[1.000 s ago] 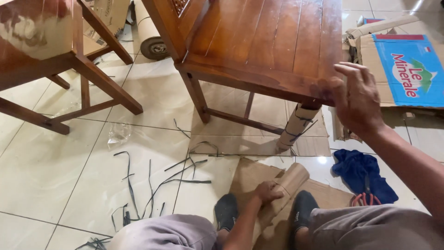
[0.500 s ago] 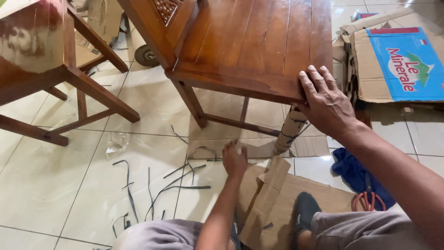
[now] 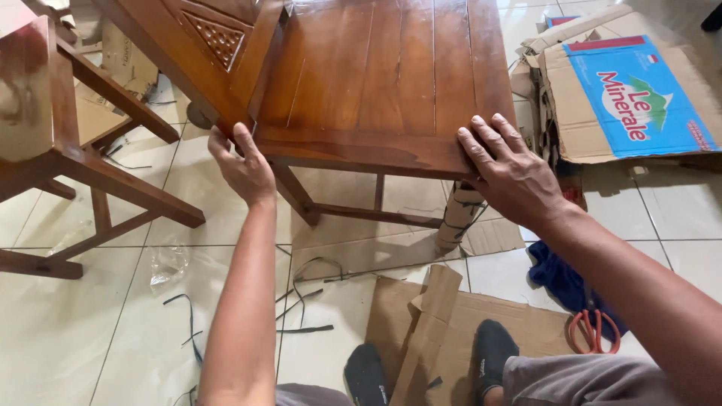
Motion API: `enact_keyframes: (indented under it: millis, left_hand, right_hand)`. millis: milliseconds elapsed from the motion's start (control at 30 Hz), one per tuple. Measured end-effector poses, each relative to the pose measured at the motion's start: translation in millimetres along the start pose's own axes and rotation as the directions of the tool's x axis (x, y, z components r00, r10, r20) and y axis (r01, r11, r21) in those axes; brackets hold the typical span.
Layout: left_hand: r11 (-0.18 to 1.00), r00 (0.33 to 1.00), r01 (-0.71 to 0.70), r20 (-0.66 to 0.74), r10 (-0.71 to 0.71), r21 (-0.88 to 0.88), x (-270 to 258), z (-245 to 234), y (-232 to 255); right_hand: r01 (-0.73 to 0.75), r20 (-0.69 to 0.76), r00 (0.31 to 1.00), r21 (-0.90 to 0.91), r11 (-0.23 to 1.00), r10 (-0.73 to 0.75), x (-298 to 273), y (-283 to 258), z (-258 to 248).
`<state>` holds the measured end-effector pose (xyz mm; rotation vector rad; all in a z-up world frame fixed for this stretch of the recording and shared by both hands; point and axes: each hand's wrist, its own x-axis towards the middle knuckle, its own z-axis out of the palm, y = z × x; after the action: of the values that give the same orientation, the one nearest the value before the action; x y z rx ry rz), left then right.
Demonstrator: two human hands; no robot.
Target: Wrapping the legs of a wooden chair with cardboard and securing them with plastic ties
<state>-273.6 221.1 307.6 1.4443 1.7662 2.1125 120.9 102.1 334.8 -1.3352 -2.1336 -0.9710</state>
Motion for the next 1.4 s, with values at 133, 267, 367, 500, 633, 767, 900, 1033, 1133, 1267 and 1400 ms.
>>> enact_keyframes:
  millis: [133, 267, 367, 500, 633, 767, 900, 1033, 1133, 1267, 1400]
  left_hand:
    - [0.991, 0.974, 0.100, 0.197, -0.115, 0.084, 17, 7, -21]
    - [0.960, 0.961, 0.217, 0.134, -0.242, 0.177, 16, 13, -33]
    - [0.936, 0.953, 0.272, 0.071, -0.294, 0.222, 6, 13, -24]
    - [0.957, 0.959, 0.260, 0.085, -0.272, 0.127, -15, -11, 27]
    - [0.965, 0.969, 0.234, 0.048, -0.241, 0.121, -36, -22, 45]
    - [0.970, 0.978, 0.209, -0.004, -0.210, 0.125, -53, -38, 61]
    - [0.972, 0.981, 0.192, -0.024, -0.191, 0.135, -68, -52, 73]
    - [0.971, 0.980, 0.199, -0.054, -0.193, 0.132, -80, -63, 86]
    - [0.971, 0.979, 0.202, -0.061, -0.196, 0.129, -86, -70, 91]
    - [0.976, 0.977, 0.214, 0.002, -0.215, 0.049, -92, -76, 93]
    - [0.967, 0.973, 0.224, 0.089, -0.214, -0.118, -111, -85, 85]
  right_hand:
    - [-0.008, 0.039, 0.999, 0.071, 0.997, 0.005, 4, 9, -1]
    - [-0.030, 0.039, 0.999, 0.024, 0.999, 0.030, 3, 15, 5]
    - [-0.042, 0.043, 0.998, -0.001, 0.999, 0.042, -1, 21, 7]
    - [-0.017, 0.187, 0.982, -0.029, 0.999, 0.023, 1, 35, -7]
    - [-0.024, 0.161, 0.986, -0.061, 0.998, 0.033, -8, 46, -3]
    - [-0.064, 0.192, 0.978, -0.076, 0.995, 0.077, -13, 51, -4]
    - [-0.066, 0.258, 0.962, -0.106, 0.992, 0.091, -19, 59, -2]
    - [-0.017, 0.180, 0.983, -0.143, 0.990, 0.043, -26, 60, -6]
    - [-0.005, 0.139, 0.990, -0.077, 0.997, 0.015, -30, 60, -10]
    - [-0.023, 0.107, 0.994, -0.084, 0.996, 0.032, -33, 54, -15]
    - [-0.009, 0.048, 0.999, -0.206, 0.979, 0.019, -45, 37, -15]
